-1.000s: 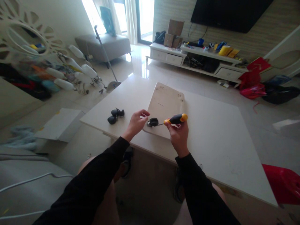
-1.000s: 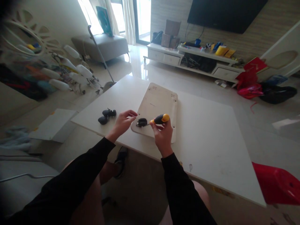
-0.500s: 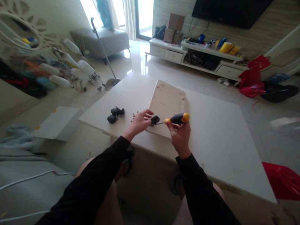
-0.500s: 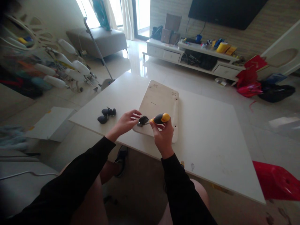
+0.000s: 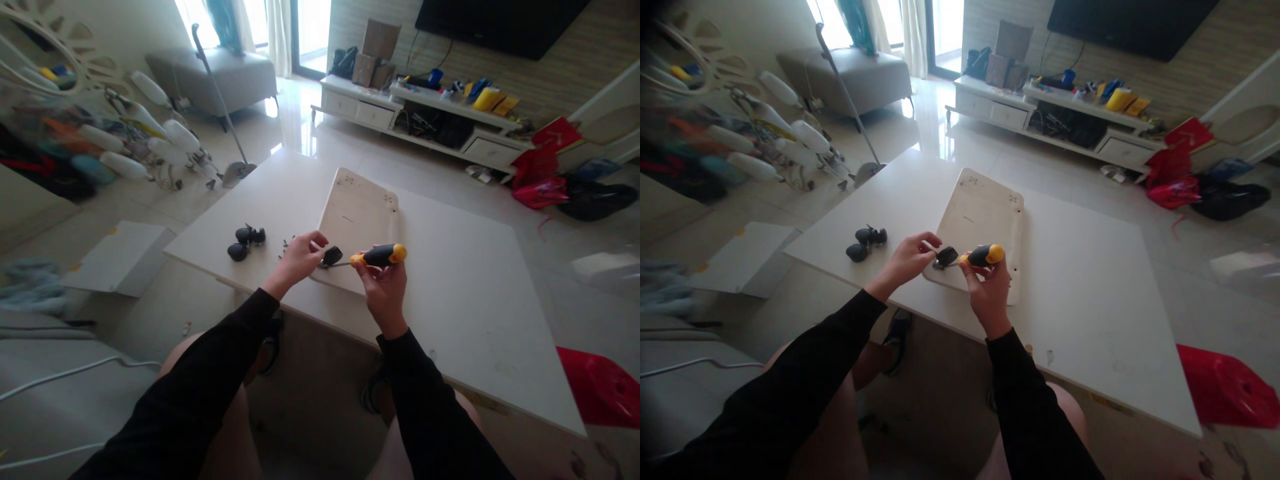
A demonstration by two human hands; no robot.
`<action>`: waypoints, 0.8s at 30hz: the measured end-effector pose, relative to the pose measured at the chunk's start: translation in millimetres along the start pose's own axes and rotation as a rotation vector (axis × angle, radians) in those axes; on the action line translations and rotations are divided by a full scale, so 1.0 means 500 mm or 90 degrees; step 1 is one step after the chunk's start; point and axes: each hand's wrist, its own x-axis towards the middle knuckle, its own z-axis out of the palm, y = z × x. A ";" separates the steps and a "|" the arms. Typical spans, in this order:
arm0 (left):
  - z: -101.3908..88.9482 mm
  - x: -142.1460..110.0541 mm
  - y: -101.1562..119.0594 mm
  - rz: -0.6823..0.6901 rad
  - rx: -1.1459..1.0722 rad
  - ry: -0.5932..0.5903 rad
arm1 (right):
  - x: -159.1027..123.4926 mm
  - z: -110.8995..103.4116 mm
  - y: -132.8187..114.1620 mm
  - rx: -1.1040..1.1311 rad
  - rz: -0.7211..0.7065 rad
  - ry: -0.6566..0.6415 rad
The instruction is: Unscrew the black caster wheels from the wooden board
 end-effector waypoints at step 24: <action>-0.005 -0.014 0.009 0.004 0.073 0.051 | 0.008 0.018 0.004 -0.036 -0.069 -0.078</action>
